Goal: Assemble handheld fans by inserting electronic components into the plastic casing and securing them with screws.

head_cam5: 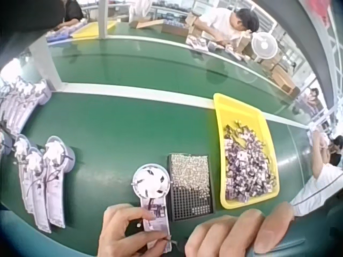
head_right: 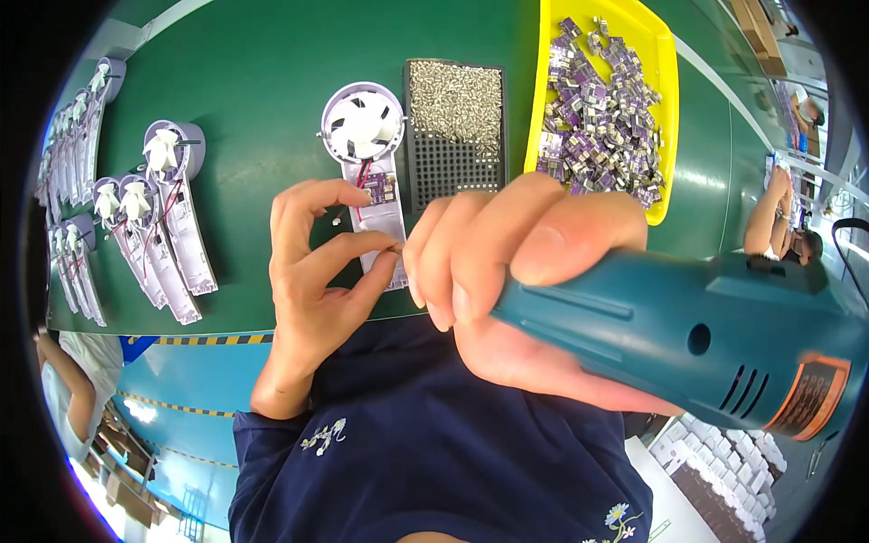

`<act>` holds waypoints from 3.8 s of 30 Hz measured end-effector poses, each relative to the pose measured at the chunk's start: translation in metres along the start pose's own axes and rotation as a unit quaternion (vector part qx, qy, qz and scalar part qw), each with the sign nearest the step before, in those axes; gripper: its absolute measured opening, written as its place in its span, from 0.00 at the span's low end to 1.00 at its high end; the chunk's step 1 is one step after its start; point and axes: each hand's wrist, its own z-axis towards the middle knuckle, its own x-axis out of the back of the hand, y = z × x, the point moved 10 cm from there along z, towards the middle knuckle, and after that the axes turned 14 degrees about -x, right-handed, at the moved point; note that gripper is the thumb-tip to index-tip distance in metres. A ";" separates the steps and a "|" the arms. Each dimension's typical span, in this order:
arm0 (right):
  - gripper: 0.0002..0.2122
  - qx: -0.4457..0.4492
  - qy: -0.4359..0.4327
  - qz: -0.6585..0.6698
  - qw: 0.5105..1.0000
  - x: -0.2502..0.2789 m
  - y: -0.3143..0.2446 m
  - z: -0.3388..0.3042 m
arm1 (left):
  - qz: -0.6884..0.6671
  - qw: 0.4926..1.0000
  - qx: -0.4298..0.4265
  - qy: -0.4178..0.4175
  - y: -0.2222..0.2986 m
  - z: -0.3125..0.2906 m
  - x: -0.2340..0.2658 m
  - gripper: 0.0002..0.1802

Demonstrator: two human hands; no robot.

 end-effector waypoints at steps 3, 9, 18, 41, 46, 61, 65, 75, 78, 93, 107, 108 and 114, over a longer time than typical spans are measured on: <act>0.33 -0.016 -0.020 -0.015 1.000 0.001 0.002 0.005 | -0.005 1.000 0.006 -0.007 -0.001 -0.001 0.001 0.12; 0.33 0.007 -0.011 0.014 1.000 0.002 0.001 0.001 | -0.013 1.000 0.000 -0.007 -0.004 -0.003 0.000 0.13; 0.42 0.004 -0.044 0.073 0.996 0.006 0.002 0.001 | -0.058 0.998 0.000 -0.007 -0.006 -0.003 -0.003 0.13; 0.28 -0.058 -0.074 0.050 0.994 -0.001 0.009 0.010 | -0.059 0.998 -0.002 -0.025 -0.005 0.003 0.001 0.26; 0.30 0.064 -0.080 -0.087 0.991 -0.008 -0.005 0.006 | -0.004 0.998 0.050 -0.030 -0.030 0.007 0.004 0.25; 0.28 0.052 -0.070 -0.095 0.992 -0.010 0.026 0.006 | -0.070 0.992 0.101 0.003 -0.048 -0.002 -0.003 0.16; 0.19 0.049 -0.055 -0.081 0.994 -0.009 0.031 0.006 | -0.079 0.981 0.174 -0.024 -0.052 -0.005 -0.005 0.16; 0.34 0.059 -0.014 0.008 0.998 0.007 0.041 0.016 | -0.175 0.965 0.195 -0.013 -0.059 -0.002 -0.014 0.15; 0.44 0.096 0.028 0.157 0.982 0.030 0.013 0.020 | -0.207 0.956 0.205 0.013 -0.062 -0.011 -0.008 0.14; 0.39 0.136 0.328 0.136 0.925 0.151 -0.046 -0.121 | -0.318 0.930 0.181 -0.024 -0.141 0.201 -0.095 0.13; 0.16 -0.059 0.244 -0.471 0.845 0.222 -0.095 0.022 | -0.202 0.955 0.148 -0.159 -0.109 0.196 -0.106 0.24; 0.17 -0.118 0.239 -0.557 0.786 0.226 -0.087 0.043 | -0.129 0.975 0.099 -0.150 -0.095 0.192 -0.081 0.27; 0.19 -0.153 0.180 -0.771 0.591 0.245 -0.043 0.096 | -0.018 0.996 0.069 0.045 -0.058 0.098 0.101 0.22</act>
